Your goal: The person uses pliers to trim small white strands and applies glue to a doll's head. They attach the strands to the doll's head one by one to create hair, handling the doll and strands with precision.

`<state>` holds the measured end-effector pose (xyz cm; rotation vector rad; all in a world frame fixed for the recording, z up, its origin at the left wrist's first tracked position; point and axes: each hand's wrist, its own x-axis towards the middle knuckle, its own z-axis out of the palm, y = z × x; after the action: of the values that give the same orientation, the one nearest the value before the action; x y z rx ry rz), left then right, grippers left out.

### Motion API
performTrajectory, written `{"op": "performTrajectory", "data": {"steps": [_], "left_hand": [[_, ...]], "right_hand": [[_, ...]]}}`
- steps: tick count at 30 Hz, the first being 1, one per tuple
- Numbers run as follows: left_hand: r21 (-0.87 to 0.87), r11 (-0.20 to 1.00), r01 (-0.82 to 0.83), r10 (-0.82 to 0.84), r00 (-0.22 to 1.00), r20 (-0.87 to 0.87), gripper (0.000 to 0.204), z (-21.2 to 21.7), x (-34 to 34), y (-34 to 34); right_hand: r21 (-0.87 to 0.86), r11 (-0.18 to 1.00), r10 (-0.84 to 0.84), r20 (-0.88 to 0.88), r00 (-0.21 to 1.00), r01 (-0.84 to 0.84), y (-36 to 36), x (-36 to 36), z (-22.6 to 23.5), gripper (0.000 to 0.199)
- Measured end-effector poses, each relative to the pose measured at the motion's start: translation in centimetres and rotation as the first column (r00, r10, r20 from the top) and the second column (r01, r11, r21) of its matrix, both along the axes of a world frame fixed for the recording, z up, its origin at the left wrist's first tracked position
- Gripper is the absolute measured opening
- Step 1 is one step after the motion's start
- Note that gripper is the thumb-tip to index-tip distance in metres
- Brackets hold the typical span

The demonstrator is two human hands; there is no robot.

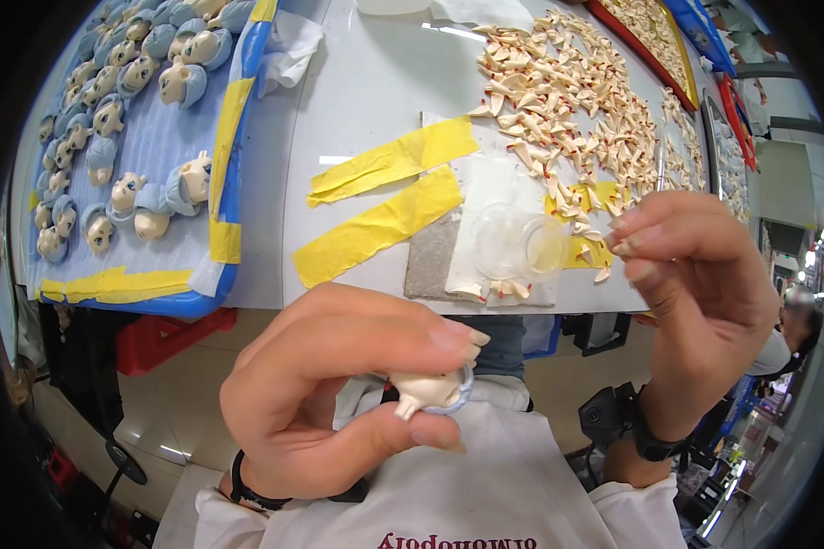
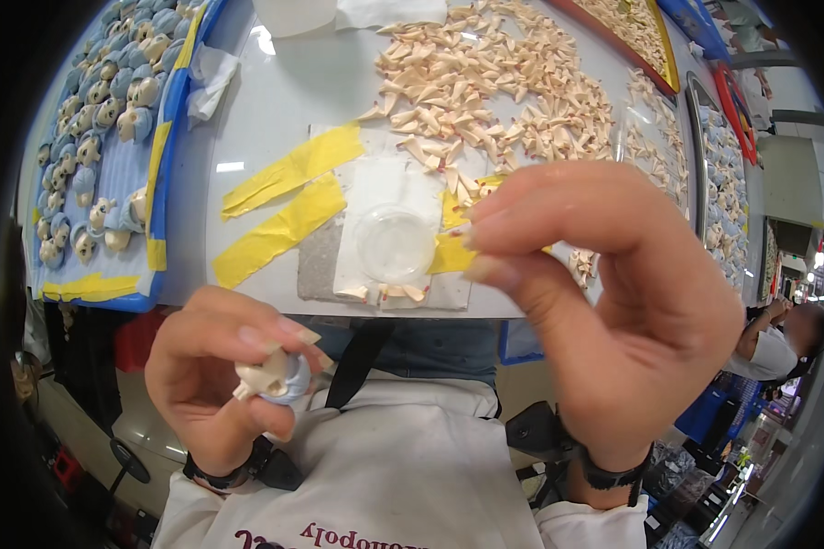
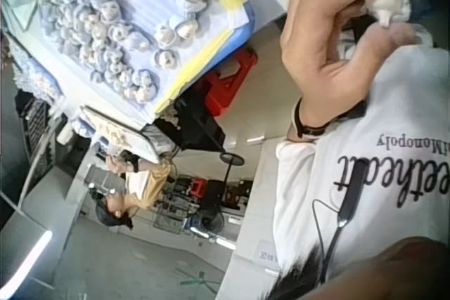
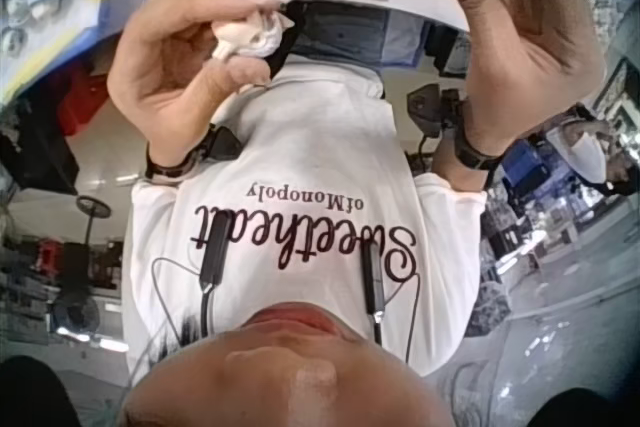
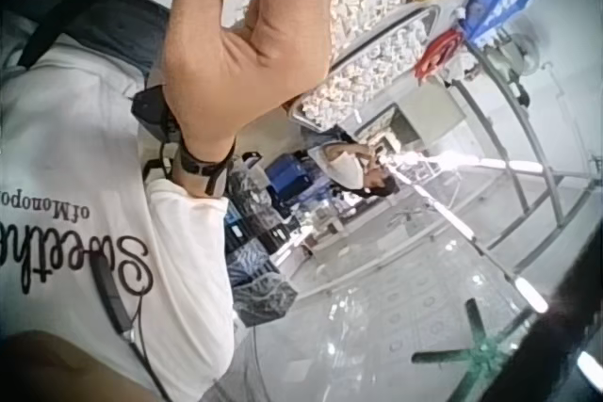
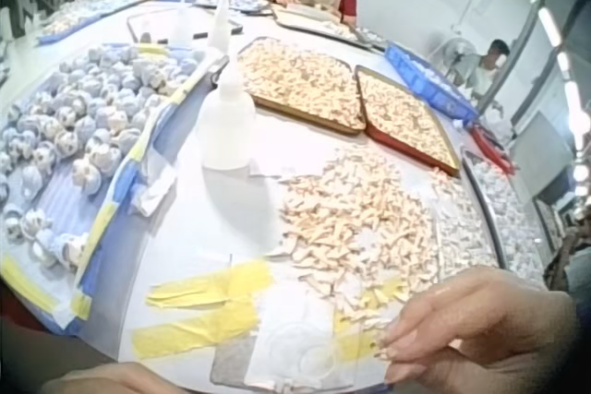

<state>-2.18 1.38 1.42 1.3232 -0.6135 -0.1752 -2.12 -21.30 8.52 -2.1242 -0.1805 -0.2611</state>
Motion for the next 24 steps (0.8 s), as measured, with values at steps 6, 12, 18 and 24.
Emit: {"op": "performTrajectory", "data": {"steps": [6, 12, 18, 24], "left_hand": [[-0.022, 1.0, 0.022, -0.022, 1.0, 0.009, 0.04, -0.3, 0.3, -0.6], [0.02, 1.0, 0.018, -0.018, 1.0, 0.005, 0.042, 0.4, 0.3, -0.5], [0.004, 1.0, 0.016, -0.016, 1.0, 0.015, 0.043, -0.1, 0.4, -0.9], [-0.17, 0.983, -0.066, -0.008, 0.915, -0.403, 0.042, 1.7, -0.7, -2.2]], "right_hand": [[-0.167, 0.983, 0.093, 0.099, 0.991, -0.076, 0.4, 0.5, -0.8, 0.021], [-0.37, 0.929, 0.084, 0.157, 0.984, -0.02, 1.3, 0.4, -0.8, 0.021], [-0.483, 0.875, 0.122, 0.186, 0.975, -0.017, 1.4, 0.4, -0.5, 0.022], [-0.3, 0.947, 0.192, 0.23, 0.954, -0.119, 0.9, 0.4, -1.0, 0.021]]}}
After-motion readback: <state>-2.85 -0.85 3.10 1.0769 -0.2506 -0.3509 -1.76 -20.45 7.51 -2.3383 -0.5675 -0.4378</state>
